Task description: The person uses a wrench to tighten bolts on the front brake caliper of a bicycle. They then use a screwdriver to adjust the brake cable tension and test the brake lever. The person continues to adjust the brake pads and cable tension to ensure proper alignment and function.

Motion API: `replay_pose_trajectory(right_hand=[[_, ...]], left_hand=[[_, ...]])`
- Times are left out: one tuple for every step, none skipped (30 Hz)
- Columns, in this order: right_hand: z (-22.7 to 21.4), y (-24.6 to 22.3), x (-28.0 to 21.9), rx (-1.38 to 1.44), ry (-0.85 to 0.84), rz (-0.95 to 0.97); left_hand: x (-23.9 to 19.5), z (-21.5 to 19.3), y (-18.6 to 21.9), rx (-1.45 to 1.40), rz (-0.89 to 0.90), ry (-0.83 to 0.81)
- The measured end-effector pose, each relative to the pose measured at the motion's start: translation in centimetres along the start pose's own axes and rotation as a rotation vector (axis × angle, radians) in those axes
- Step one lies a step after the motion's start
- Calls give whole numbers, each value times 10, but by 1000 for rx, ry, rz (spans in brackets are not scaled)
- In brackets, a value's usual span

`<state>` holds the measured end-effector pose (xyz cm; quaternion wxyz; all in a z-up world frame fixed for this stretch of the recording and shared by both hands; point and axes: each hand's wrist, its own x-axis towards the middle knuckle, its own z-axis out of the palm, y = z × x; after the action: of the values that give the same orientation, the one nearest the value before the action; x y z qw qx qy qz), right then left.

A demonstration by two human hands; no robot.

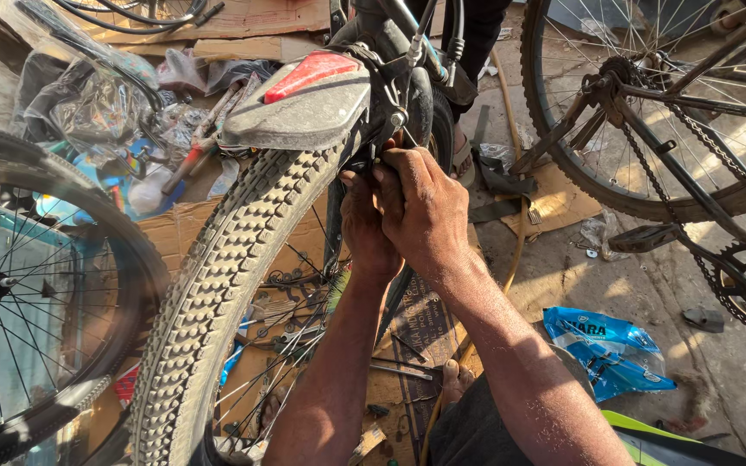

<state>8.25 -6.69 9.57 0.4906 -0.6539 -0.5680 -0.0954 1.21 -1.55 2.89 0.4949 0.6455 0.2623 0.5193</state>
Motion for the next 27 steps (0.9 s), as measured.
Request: replay_pose_trajectory(right_hand=[[0, 0, 0, 1, -1, 1], [1, 0, 0, -38, -25, 49], [3, 0, 1, -76, -49, 98], [4, 0, 3, -115, -72, 143], [3, 0, 5, -138, -93, 161], [2, 0, 6, -162, -114, 180], [0, 0, 6, -186, -134, 199], [-4, 0, 7, -134, -101, 174], [-8, 0, 7, -82, -68, 149], [-11, -2, 6, -28, -41, 120], [-12, -4, 6, -3, -31, 81], [-13, -6, 5, 23, -24, 46], [-14, -7, 4, 50, -16, 11], [-13, -8, 5, 11, -37, 18], [-13, -9, 5, -28, -58, 24], [-12, -10, 5, -66, -78, 29], [-9, -11, 6, -95, -74, 38], [-6, -12, 6, -124, -71, 51], [-4, -13, 6, -154, -68, 63], [-3, -12, 8, -164, -62, 53], [-4, -11, 10, -175, -55, 42], [-6, -10, 10, -188, -49, 37], [-10, -7, 8, -108, -65, 106], [-17, -2, 7, -29, -77, 177], [-25, 6, 5, 51, -89, 246], [-41, 19, 2, 222, -77, 430], [-63, 37, -1, 395, -66, 613]], left_hand=[[1, 0, 2, 16, 43, -6], [1, 0, 4, 32, 84, -13], [0, 0, 5, -59, 36, -13], [1, 2, 4, -151, -9, -13], [0, 3, 3, -244, -54, -13], [-1, 5, 0, -303, -123, 0], [-2, 6, -4, -362, -192, 14], [-1, 8, -8, -423, -259, 26], [-1, 9, -13, -486, -244, 13], [-3, 8, -17, -548, -229, 6], [-4, 7, -22, -611, -212, -1], [-5, 7, -27, -601, -200, 9], [-5, 9, -33, -591, -188, 20], [-4, 10, -37, -581, -172, 29], [-3, 11, -41, -206, 33, 55], [-1, 11, -43, 172, 235, 77], [1, 10, -42, 552, 431, 95], [-1, 8, -38, 373, 343, 70], [-4, 7, -32, 195, 254, 44], [-4, 6, -24, 14, 170, 15], [-2, 7, -18, -186, 51, 8], [-4, 7, -13, -386, -74, -6], [-5, 7, -11, -585, -200, -22], [-6, 6, -12, -572, -201, -37], [-6, 5, -16, -558, -202, -53], [-7, 4, -23, -548, -198, -61], [-5, 3, -33, -182, 29, 11]])
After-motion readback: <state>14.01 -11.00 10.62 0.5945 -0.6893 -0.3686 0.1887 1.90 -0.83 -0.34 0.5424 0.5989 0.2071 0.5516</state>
